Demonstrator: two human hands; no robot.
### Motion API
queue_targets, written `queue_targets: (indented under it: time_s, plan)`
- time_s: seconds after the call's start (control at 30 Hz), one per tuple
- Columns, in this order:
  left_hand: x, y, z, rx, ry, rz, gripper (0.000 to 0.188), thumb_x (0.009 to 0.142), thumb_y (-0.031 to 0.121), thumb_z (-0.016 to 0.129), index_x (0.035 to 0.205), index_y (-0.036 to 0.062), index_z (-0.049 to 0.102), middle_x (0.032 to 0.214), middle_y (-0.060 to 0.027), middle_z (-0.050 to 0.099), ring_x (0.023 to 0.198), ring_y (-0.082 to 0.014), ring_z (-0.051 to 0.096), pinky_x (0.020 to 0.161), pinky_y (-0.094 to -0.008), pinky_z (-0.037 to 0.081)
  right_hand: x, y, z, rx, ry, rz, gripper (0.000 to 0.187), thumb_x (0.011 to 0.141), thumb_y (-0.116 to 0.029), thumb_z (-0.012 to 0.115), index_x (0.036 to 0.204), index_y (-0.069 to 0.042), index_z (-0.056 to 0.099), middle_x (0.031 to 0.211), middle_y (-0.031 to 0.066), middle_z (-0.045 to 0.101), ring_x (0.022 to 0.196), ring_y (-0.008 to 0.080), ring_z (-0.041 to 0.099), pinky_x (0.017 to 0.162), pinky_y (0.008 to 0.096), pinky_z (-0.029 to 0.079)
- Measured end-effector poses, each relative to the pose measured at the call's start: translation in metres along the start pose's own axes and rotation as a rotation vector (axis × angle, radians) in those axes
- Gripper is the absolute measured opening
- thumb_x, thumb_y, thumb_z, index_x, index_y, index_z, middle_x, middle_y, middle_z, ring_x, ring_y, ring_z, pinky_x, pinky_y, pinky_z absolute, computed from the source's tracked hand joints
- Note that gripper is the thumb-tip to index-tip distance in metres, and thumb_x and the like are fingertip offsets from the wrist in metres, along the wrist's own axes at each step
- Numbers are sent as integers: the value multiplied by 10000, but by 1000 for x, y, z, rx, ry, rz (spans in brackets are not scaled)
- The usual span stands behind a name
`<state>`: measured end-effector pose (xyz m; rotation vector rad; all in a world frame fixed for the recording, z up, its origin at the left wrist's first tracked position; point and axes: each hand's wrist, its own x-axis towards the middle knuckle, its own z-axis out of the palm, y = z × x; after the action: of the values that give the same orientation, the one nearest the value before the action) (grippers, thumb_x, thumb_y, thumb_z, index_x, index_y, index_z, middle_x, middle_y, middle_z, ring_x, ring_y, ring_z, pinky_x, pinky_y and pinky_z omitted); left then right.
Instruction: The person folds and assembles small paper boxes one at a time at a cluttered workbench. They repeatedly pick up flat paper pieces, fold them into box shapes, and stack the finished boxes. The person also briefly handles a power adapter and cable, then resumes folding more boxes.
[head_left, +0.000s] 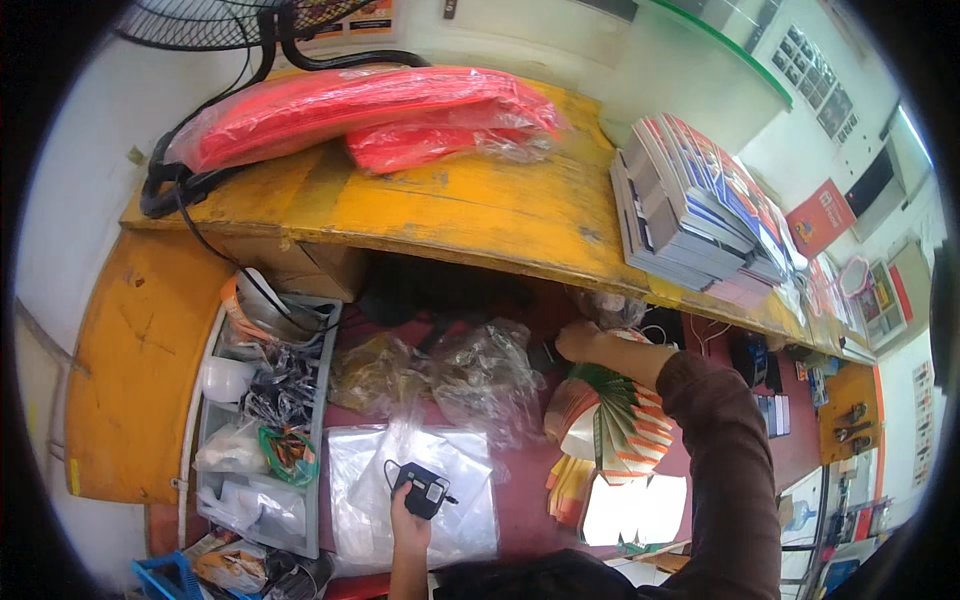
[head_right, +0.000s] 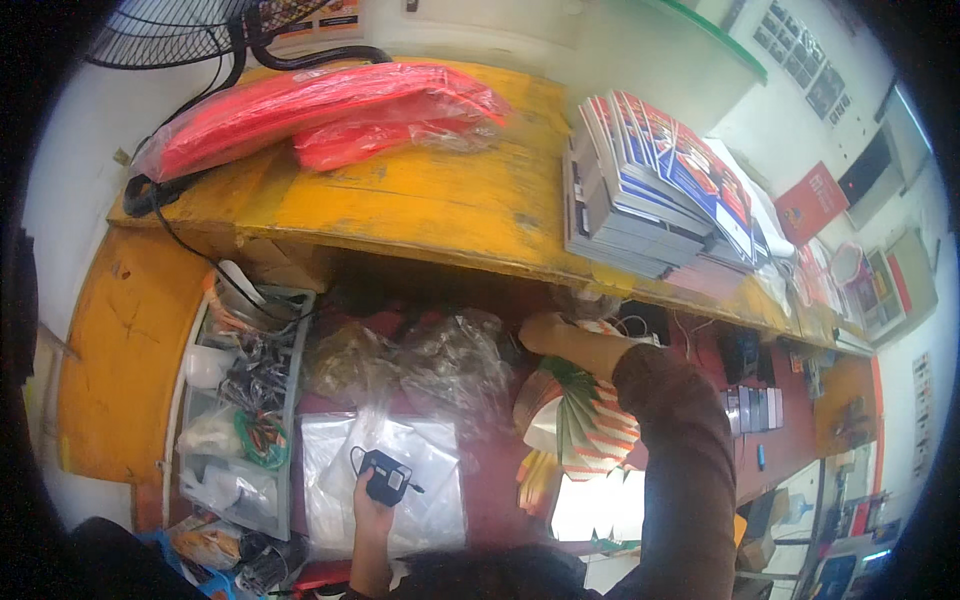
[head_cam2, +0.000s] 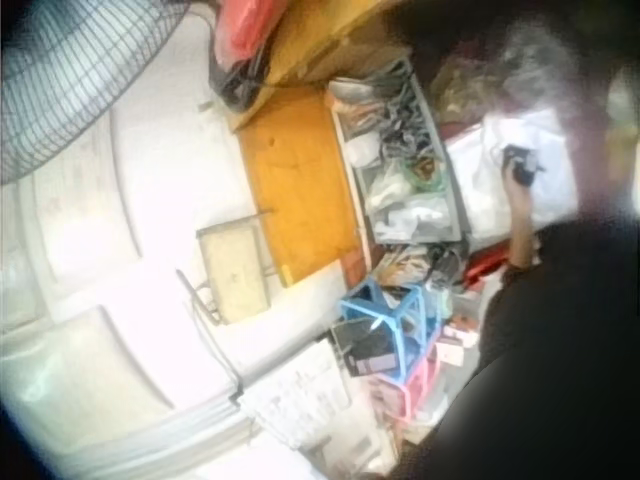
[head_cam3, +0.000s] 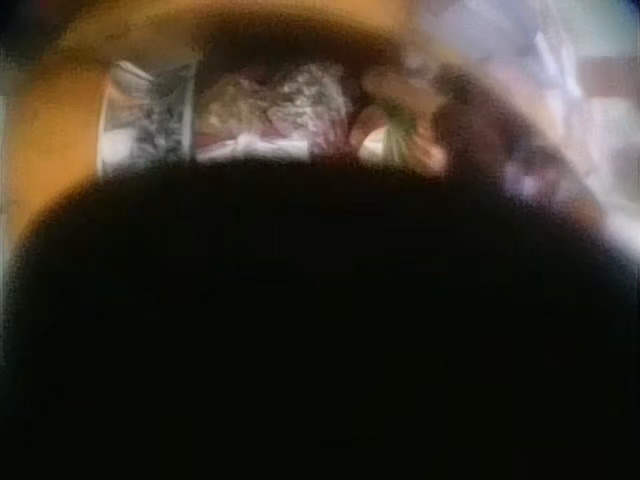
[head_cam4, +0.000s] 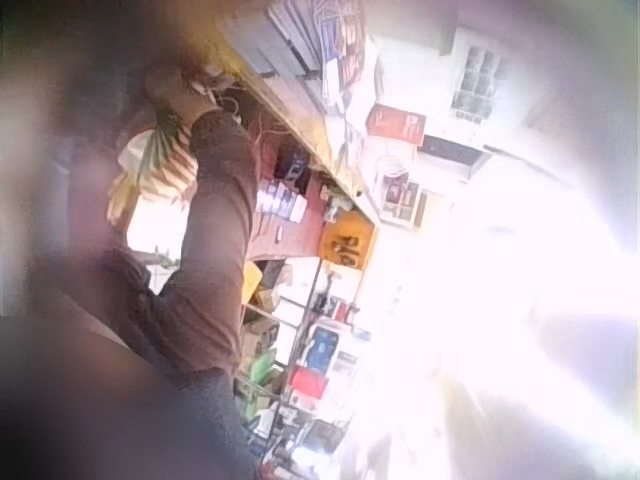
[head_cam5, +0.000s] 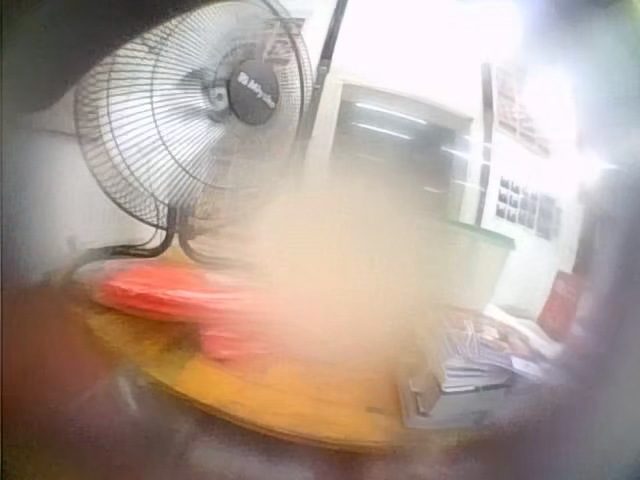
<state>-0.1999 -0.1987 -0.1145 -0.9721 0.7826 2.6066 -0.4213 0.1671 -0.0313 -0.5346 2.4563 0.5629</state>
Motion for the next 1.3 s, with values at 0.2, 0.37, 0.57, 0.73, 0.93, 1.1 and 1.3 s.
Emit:
queue_targets:
  time_s: [0.2, 0.37, 0.57, 0.73, 0.93, 1.1, 1.3]
  plan:
    - [-8, 2, 15, 302, 86, 197, 418, 789, 100, 637, 1166, 29, 471, 1025, -72, 571, 918, -178, 577, 806, -293, 475, -4, 6, 2, -30, 15, -41, 248, 816, -135, 468, 845, -58, 702, 908, 191, 660, 864, 346, 646, 724, 456, 529]
    - [-12, 3, 50, 469, -28, 371, 537, 756, 32, 684, 1216, 49, 406, 1052, -71, 524, 930, -147, 529, 819, -263, 439, 2, 9, 3, -27, 106, -55, 215, 801, -171, 514, 829, -78, 706, 868, 173, 667, 858, 341, 646, 726, 458, 526]
    - [-16, -5, 70, 445, -14, 294, 546, 756, 35, 687, 1221, 31, 401, 1069, -79, 521, 946, -156, 534, 834, -268, 439, -9, 11, -21, 47, -12, -69, 298, 697, -261, 702, 917, -60, 690, 910, 148, 672, 916, 315, 639, 739, 447, 527]
    - [-22, -10, 65, 475, -47, 216, 571, 748, 31, 705, 1227, 10, 394, 1068, -88, 523, 954, -162, 545, 839, -275, 450, -19, 39, -46, -95, 54, -4, 446, 725, -457, 667, 992, -99, 689, 961, 114, 674, 1049, 323, 581, 842, 495, 468]
    - [-21, -11, 66, 537, -84, 327, 631, 726, 11, 731, 1258, 4, 392, 1065, -84, 534, 951, -162, 547, 847, -273, 447, -15, 44, -50, 111, 113, 318, 540, 768, -457, 633, 1172, -108, 553, 1131, 106, 592, 1117, 303, 540, 848, 479, 480]
    - [-22, -8, 68, 245, -143, 193, 486, 832, 98, 654, 1249, 14, 419, 1092, -73, 554, 972, -167, 560, 860, -292, 457, 10, -32, -25, 480, 1, 575, 642, 804, -457, 605, 1321, -115, 440, 1273, 100, 523, 1174, 286, 505, 853, 465, 489]
    - [-48, 15, 51, 94, -209, 305, 372, 917, 243, 552, 1208, 33, 455, 1099, -68, 567, 991, -172, 565, 856, -312, 466, 9, -72, -41, 502, -7, 660, 554, 833, -268, 565, 1338, -105, 404, 1188, 126, 572, 1100, 261, 557, 764, 408, 532]
